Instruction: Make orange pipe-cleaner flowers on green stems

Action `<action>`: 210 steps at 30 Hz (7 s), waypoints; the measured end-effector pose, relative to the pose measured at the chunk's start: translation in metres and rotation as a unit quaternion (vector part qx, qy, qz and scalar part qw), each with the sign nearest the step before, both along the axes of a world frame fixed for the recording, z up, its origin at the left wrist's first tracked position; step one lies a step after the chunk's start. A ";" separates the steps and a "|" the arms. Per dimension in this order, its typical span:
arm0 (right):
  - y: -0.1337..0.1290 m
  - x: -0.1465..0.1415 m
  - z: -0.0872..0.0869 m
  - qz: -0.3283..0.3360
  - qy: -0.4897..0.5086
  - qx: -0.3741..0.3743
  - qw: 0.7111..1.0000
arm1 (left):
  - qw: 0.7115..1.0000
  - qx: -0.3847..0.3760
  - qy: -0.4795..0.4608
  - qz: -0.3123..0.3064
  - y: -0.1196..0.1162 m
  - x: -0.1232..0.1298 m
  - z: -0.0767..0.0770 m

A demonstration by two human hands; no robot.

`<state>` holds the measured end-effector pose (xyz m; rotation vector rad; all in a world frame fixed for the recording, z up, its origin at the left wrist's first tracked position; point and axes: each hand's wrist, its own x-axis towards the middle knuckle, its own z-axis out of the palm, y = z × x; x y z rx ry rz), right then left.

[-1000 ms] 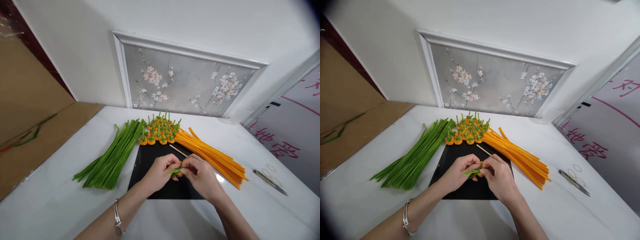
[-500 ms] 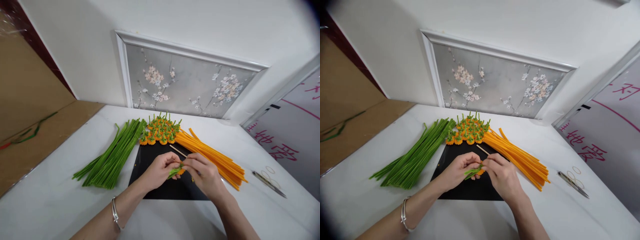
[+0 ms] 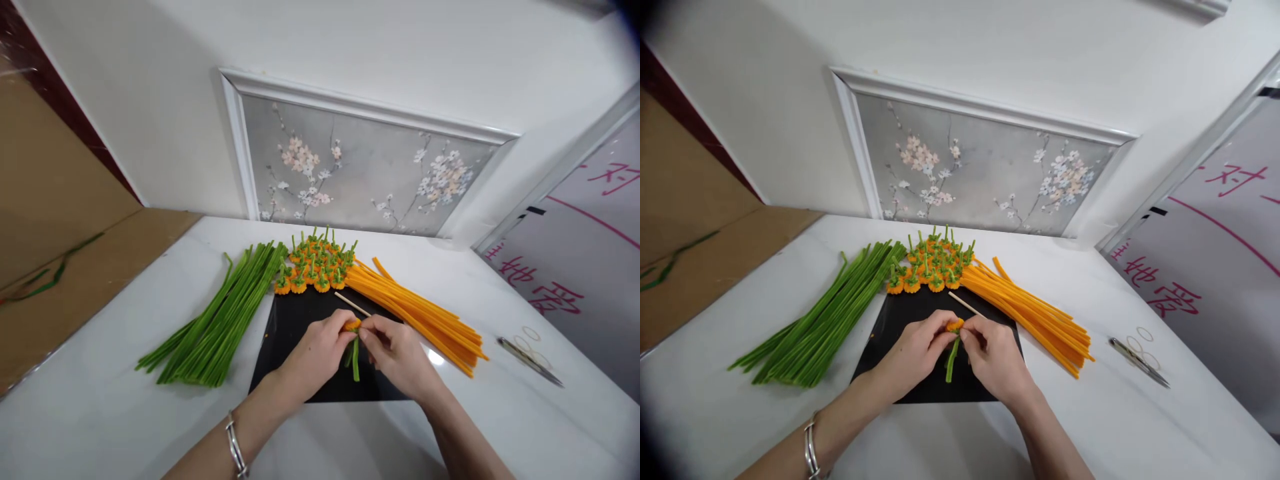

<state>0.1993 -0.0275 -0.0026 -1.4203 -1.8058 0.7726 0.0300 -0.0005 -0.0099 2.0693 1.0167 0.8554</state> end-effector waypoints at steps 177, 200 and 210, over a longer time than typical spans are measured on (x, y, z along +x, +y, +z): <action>0.004 -0.004 -0.006 -0.039 0.025 0.135 0.990 | 0.854 -0.395 -0.330 0.075 -0.002 0.013 0.010; -0.001 -0.008 -0.011 -0.047 -0.138 0.187 0.971 | 0.941 -0.213 -0.252 0.078 0.005 0.012 -0.014; 0.001 0.000 -0.015 -0.075 -0.233 0.311 0.918 | 0.948 -0.220 -0.223 0.052 0.005 0.011 -0.012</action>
